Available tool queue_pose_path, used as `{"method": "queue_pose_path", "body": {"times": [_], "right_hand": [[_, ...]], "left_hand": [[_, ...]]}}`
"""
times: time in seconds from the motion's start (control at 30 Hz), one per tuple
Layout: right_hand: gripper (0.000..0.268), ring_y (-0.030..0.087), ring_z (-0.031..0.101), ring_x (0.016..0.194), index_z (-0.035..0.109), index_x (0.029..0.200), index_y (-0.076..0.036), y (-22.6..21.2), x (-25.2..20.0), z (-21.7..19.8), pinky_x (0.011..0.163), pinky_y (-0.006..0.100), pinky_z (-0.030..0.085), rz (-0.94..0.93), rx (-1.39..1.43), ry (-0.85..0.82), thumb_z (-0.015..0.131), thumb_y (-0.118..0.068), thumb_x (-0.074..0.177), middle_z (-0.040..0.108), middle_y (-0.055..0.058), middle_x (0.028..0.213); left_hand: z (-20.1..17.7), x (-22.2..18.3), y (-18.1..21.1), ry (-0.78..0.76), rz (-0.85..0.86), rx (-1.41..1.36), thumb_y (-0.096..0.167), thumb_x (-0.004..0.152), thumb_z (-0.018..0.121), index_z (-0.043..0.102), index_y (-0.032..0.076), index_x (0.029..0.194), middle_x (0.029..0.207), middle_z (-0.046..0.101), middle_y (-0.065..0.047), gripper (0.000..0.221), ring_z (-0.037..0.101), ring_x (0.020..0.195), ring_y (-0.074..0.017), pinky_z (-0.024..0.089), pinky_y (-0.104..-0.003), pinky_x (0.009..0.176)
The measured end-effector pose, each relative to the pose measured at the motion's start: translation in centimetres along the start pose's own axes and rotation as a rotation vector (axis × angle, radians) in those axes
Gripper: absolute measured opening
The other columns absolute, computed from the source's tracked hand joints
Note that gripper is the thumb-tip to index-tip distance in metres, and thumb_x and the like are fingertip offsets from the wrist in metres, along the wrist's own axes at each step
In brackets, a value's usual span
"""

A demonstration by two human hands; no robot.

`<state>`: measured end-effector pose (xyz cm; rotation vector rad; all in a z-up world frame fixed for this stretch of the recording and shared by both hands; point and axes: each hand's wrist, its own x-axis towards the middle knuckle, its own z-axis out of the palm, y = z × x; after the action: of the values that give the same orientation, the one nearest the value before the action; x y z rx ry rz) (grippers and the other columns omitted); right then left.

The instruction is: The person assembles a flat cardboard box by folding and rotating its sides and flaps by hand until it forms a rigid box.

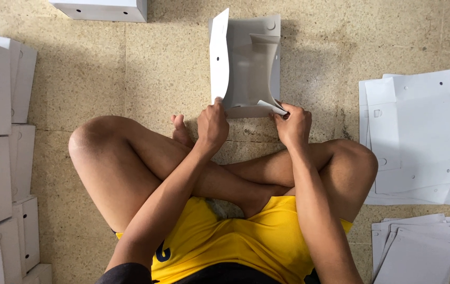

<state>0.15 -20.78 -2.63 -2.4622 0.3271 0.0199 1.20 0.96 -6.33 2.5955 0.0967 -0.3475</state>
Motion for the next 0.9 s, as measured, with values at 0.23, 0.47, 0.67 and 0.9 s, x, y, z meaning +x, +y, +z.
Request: {"method": "queue_pose_path", "body": {"times": [0.23, 0.47, 0.67, 0.9], "right_hand": [[0.033, 0.041, 0.071, 0.092, 0.074, 0.111, -0.008, 0.1, -0.4, 0.5, 0.072, 0.047, 0.059, 0.001, 0.189, 0.001, 0.082, -0.01, 0.078, 0.072, 0.022, 0.093], [0.069, 0.051, 0.059, 0.116, 0.057, 0.131, 0.006, 0.6, -0.3, 1.2, 0.092, 0.044, 0.059, 0.031, 0.221, -0.015, 0.087, -0.012, 0.072, 0.061, 0.033, 0.118], [0.05, 0.042, 0.065, 0.11, 0.07, 0.121, -0.002, -0.5, -0.1, 0.6, 0.086, 0.038, 0.059, -0.008, 0.226, -0.019, 0.085, -0.009, 0.074, 0.068, 0.022, 0.109], [0.052, 0.04, 0.066, 0.109, 0.069, 0.121, -0.004, -0.8, 0.1, 0.9, 0.084, 0.036, 0.06, 0.005, 0.232, 0.019, 0.085, -0.012, 0.072, 0.069, 0.022, 0.111]], "left_hand": [[-1.0, -0.5, 0.5, 0.044, -0.015, -0.149, 0.008, 0.091, 0.066, 0.061, -0.003, 0.124, 0.093, 0.067, -0.028, 0.035, 0.072, 0.084, -0.048, 0.061, -0.06, 0.064], [-1.9, -1.6, 1.2, -0.032, -0.079, -0.091, 0.02, 0.091, 0.072, 0.039, -0.011, 0.138, 0.114, 0.055, -0.023, 0.065, 0.071, 0.094, -0.0449, 0.057, -0.056, 0.084], [-0.8, -0.8, 1.3, 0.013, 0.011, 0.163, 0.023, 0.092, 0.071, 0.055, -0.003, 0.128, 0.097, 0.071, -0.016, 0.047, 0.077, 0.083, -0.0335, 0.058, -0.043, 0.079], [0.9, -0.6, 0.5, 0.002, 0.054, 0.211, 0.034, 0.091, 0.069, 0.054, -0.005, 0.129, 0.093, 0.072, -0.016, 0.057, 0.077, 0.083, -0.0308, 0.055, -0.042, 0.08]]}}
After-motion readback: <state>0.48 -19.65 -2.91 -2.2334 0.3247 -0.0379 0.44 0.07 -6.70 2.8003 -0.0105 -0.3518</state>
